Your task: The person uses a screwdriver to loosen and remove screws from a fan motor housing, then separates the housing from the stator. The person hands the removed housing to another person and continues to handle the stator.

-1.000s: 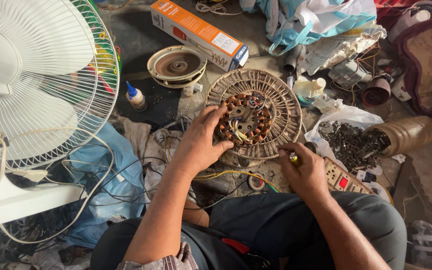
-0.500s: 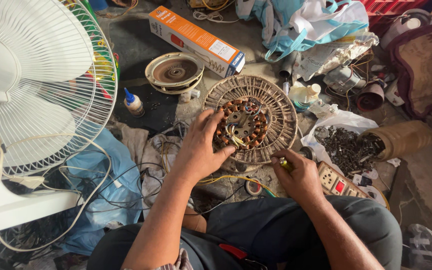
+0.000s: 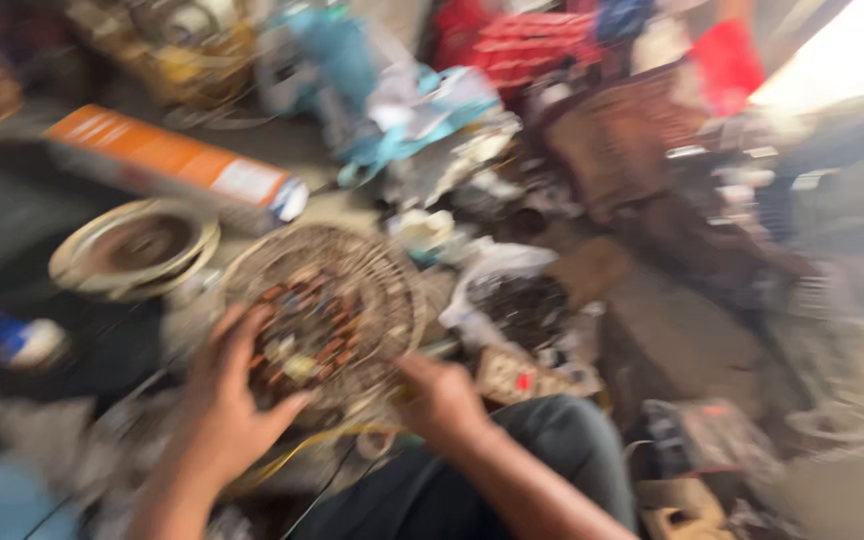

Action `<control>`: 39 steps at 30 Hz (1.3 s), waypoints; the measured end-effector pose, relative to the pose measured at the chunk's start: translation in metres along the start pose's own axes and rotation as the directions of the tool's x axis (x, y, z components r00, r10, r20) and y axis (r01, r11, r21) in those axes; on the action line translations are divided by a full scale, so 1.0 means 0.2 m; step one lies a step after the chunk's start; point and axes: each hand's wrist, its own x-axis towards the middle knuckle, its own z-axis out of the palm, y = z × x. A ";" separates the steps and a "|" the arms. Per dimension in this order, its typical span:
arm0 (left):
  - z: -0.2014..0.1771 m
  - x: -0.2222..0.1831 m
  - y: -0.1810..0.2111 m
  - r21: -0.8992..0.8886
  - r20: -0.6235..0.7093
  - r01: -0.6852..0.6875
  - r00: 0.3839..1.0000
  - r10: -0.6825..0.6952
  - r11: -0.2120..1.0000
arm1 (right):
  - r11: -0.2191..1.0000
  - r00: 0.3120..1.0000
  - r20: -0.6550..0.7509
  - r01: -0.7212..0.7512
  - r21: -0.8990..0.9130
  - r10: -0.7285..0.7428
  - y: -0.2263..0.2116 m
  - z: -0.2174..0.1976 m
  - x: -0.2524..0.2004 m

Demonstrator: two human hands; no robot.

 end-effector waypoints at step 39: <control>0.34 -0.04 -0.60 0.344 0.138 0.043 0.986 -0.096 0.938 | 0.916 0.947 0.073 0.322 -0.239 -0.314 -0.10 0.19 0.06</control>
